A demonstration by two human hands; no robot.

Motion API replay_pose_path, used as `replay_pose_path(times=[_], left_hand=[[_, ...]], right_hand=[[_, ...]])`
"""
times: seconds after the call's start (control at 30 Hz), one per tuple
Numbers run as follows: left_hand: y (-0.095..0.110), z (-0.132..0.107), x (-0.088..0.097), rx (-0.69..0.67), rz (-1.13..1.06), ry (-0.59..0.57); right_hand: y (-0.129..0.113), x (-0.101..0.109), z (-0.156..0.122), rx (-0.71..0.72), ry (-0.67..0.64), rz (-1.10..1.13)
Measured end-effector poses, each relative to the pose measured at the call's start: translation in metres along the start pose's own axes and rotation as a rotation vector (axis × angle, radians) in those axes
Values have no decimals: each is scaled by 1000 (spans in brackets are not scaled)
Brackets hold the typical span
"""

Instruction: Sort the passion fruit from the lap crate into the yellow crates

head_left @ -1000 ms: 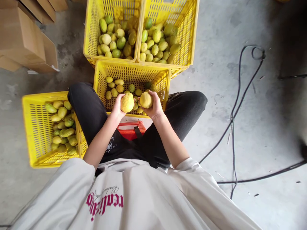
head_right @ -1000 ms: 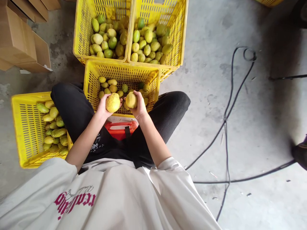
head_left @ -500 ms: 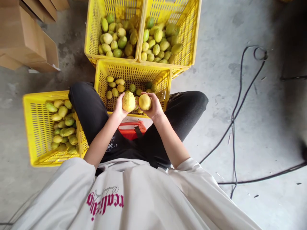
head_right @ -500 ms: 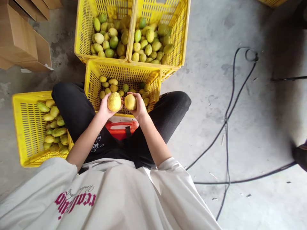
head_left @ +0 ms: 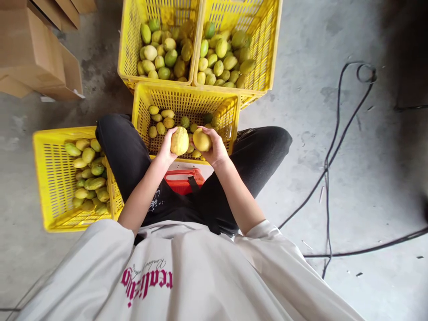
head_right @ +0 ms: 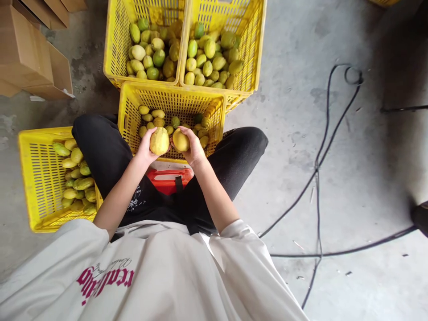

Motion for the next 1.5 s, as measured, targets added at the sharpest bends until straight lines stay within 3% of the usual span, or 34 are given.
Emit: replay_pose_path(times=[0.13,0.27,0.57,0.93,1.1,1.27,1.5], left_hand=[[-10,11,-1,57,-28,-48],[-15,7,-7,96,-59,-85],[-7,6,-3,3,25,-60],[2,0,2,-88,-4,-2],[-2,10,5,-53,-18,-14],[-1,27,16,-47,5,13],[-4,19,7,-43,22,-20]], right_hand=[[6,9,7,-27,46,-6],[2,13,7,4,67,24],[-5,2,0,-11,55,-39],[-7,18,9,58,104,-9],[0,4,2,-13,48,5],[5,9,6,-78,88,25],[12,12,18,-76,65,83]])
Point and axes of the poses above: each hand's wrist, its own z-axis towards the middle knuckle, its own x-axis out of the back of the hand, y = z × x, the point moved 10 cm from there along z, towards the middle knuckle, and after that the axes turned 6 degrees about -z, right-handed, at the moved point
